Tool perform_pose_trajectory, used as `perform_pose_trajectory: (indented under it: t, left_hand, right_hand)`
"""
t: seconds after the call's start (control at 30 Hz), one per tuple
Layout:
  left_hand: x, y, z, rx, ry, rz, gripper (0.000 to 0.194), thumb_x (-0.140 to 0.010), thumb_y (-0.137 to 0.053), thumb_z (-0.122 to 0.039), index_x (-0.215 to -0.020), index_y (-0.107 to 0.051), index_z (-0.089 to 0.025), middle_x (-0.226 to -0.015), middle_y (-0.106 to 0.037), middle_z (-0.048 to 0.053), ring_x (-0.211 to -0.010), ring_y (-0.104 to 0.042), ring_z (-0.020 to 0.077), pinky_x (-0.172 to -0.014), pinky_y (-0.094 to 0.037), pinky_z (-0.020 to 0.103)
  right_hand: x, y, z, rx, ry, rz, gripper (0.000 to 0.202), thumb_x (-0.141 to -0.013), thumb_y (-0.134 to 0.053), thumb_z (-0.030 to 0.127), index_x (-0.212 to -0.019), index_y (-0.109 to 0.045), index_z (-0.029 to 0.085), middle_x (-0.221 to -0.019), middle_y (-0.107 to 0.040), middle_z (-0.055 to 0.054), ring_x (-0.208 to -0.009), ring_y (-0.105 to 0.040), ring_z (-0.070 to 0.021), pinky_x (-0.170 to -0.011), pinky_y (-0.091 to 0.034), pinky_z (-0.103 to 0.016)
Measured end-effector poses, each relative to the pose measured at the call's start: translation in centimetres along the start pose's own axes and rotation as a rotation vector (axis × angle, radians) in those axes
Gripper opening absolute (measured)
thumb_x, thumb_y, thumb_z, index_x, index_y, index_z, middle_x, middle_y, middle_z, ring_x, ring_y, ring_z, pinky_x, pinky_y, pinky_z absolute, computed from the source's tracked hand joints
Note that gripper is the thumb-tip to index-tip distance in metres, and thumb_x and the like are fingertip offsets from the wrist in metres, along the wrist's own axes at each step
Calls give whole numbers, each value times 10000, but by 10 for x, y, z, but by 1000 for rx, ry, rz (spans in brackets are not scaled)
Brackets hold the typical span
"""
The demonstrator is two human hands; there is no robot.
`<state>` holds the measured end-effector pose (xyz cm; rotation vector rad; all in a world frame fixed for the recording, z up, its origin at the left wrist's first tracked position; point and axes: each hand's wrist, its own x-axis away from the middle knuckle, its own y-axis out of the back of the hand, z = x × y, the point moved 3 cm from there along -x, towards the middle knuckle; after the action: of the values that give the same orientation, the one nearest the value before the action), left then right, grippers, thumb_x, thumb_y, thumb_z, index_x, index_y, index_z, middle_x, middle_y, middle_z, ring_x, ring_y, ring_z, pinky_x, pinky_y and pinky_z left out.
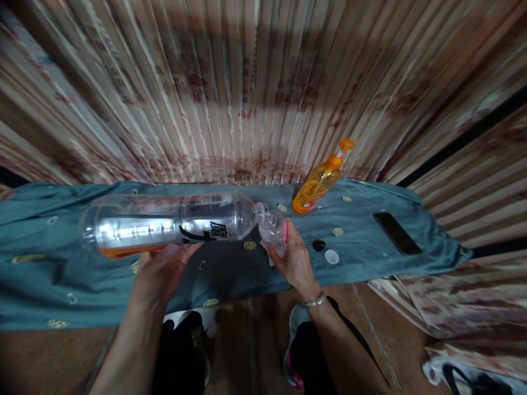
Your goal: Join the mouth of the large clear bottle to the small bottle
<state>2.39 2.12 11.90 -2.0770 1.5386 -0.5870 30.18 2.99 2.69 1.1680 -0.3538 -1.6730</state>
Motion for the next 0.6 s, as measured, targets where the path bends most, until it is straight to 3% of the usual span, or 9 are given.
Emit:
perform_pose_trajectory:
  t: [0.2,0.4,0.6]
  left_hand:
    - [-4,14,8,-57,2,87,430,-612,-1005,-367,-959,-801,-217,-836,-824,65,-824,-798,280,-866,-685,498]
    - [-5,15,8,-49,7,82,386,-605,-1010,-363,-904,-806,-227,-852,-827,68,-835,-799,272,-874,-688,488]
    - [-4,13,8,-37,63,67,489,-554,-1023,-346,-986,-821,-237,-819,-813,71,-886,-812,365,-939,-647,637]
  right_hand:
    - [1,-1,-2,12,5,-6,815,-961,-640,512,-1631,-325,171,-1506,-646,-231,-1361,-671,-399,-1061,-615,-613]
    - [1,-2,-2,17,18,-13,816,-969,-642,510,-1643,-308,193,-1523,-633,-226,-1379,-661,-393,-1075,-612,-617]
    - [2,-1,-1,9,10,-19,813,-974,-644,501,-1649,-297,210,-1536,-626,-210,-1391,-651,-385,-1086,-603,-624]
